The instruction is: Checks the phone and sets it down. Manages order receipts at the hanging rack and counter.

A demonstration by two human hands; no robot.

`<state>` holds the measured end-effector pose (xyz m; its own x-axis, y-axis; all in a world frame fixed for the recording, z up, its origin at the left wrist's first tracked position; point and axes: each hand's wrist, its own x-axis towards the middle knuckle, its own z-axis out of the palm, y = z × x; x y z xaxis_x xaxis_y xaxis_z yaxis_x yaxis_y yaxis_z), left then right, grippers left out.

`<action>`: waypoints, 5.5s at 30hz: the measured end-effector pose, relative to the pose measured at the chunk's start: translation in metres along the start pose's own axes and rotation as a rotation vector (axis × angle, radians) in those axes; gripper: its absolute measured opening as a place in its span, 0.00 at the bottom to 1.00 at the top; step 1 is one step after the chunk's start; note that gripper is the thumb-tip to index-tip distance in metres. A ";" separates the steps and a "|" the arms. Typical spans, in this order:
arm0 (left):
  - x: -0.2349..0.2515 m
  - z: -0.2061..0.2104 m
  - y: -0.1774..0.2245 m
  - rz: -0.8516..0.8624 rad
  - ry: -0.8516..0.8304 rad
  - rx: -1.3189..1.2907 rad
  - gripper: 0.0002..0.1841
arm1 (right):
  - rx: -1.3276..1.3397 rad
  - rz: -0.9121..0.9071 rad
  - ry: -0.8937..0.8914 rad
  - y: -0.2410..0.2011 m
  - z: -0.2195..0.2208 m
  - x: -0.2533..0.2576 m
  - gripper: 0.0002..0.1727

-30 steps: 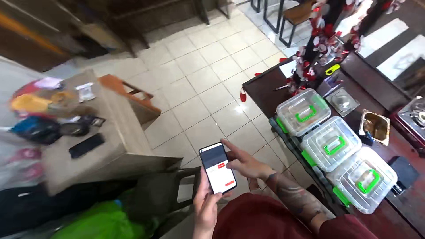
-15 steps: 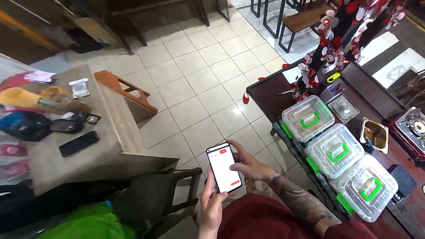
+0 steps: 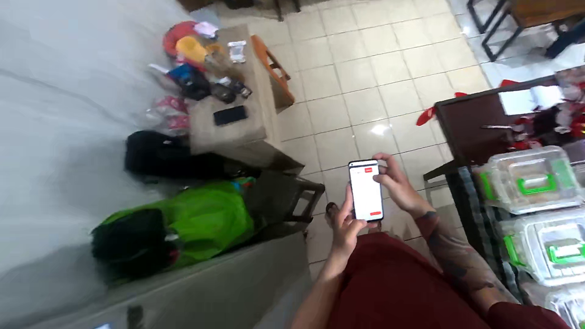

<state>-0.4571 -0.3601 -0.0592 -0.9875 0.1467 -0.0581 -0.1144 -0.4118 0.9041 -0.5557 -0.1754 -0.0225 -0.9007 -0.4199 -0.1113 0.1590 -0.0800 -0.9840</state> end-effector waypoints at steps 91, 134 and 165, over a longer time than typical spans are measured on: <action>0.110 -0.284 0.134 0.064 0.015 -0.069 0.50 | -0.166 -0.039 -0.051 0.001 0.220 0.255 0.49; 0.277 -0.214 0.113 0.061 0.303 -0.017 0.50 | 0.034 0.092 -0.293 -0.020 0.082 0.424 0.38; 0.333 -0.182 0.115 0.088 0.405 0.056 0.52 | -0.020 0.005 -0.435 -0.036 0.016 0.462 0.36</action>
<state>-0.8186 -0.5219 -0.0513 -0.9574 -0.2575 -0.1310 -0.0321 -0.3560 0.9339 -0.9712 -0.3813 -0.0364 -0.6450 -0.7625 -0.0517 0.1514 -0.0612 -0.9866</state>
